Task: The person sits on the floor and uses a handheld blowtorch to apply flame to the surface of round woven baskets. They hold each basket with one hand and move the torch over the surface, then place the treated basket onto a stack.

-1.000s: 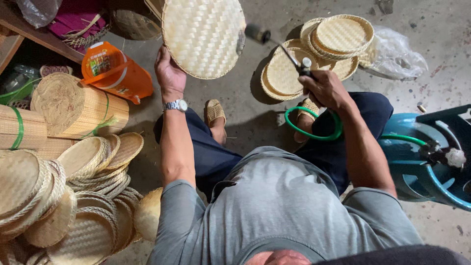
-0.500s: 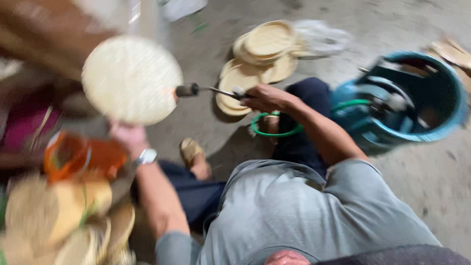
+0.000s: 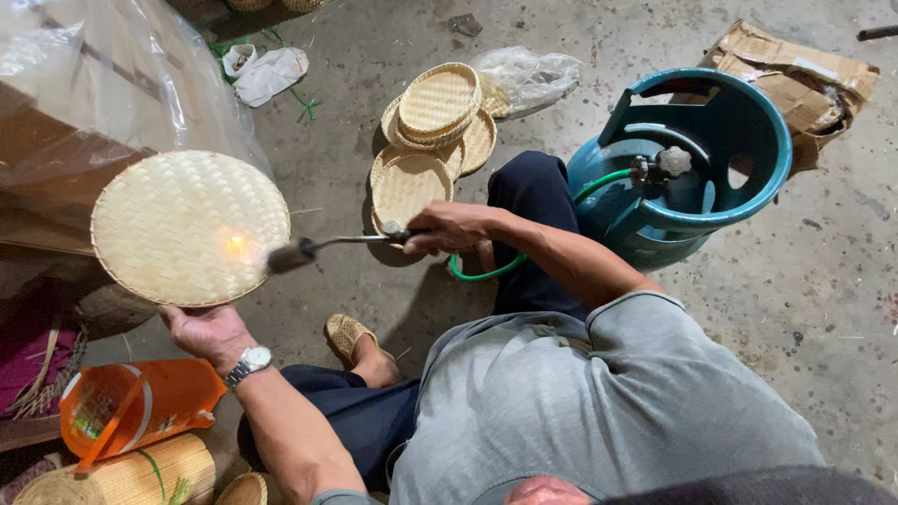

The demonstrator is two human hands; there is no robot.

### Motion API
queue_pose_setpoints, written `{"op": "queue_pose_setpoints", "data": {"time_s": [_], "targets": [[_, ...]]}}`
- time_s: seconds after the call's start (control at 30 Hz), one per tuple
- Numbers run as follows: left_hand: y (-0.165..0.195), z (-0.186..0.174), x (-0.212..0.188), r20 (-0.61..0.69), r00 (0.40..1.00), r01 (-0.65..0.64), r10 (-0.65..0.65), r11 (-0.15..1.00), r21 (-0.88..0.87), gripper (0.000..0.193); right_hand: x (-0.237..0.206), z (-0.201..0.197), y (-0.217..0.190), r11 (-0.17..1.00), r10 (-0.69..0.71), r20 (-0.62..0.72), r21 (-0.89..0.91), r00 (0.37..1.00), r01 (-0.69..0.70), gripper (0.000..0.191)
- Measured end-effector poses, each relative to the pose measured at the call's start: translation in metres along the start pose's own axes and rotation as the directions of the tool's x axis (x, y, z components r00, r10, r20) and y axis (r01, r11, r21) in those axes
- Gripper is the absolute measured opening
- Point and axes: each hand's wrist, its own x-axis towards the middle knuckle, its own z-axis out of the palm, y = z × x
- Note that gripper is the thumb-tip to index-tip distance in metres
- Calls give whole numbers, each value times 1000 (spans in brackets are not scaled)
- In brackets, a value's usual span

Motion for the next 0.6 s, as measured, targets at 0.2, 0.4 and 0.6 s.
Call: {"op": "queue_pose_setpoints", "data": {"time_s": [0.2,0.4,0.6], "targets": [[30,22,-20,26,997,65,-68,992,106,45,8,-40,-12,895,427,-158,213,890,-392,31],[6,92,-62,-99,995,101,-33,532,841,42,40,-51,-45,991,110,-177,93,978,-95,39],[-6,113,-68,7,1000,-6,3,877,480,29,21,-18,-23,999,42,-74,-3,996,-42,45]]}}
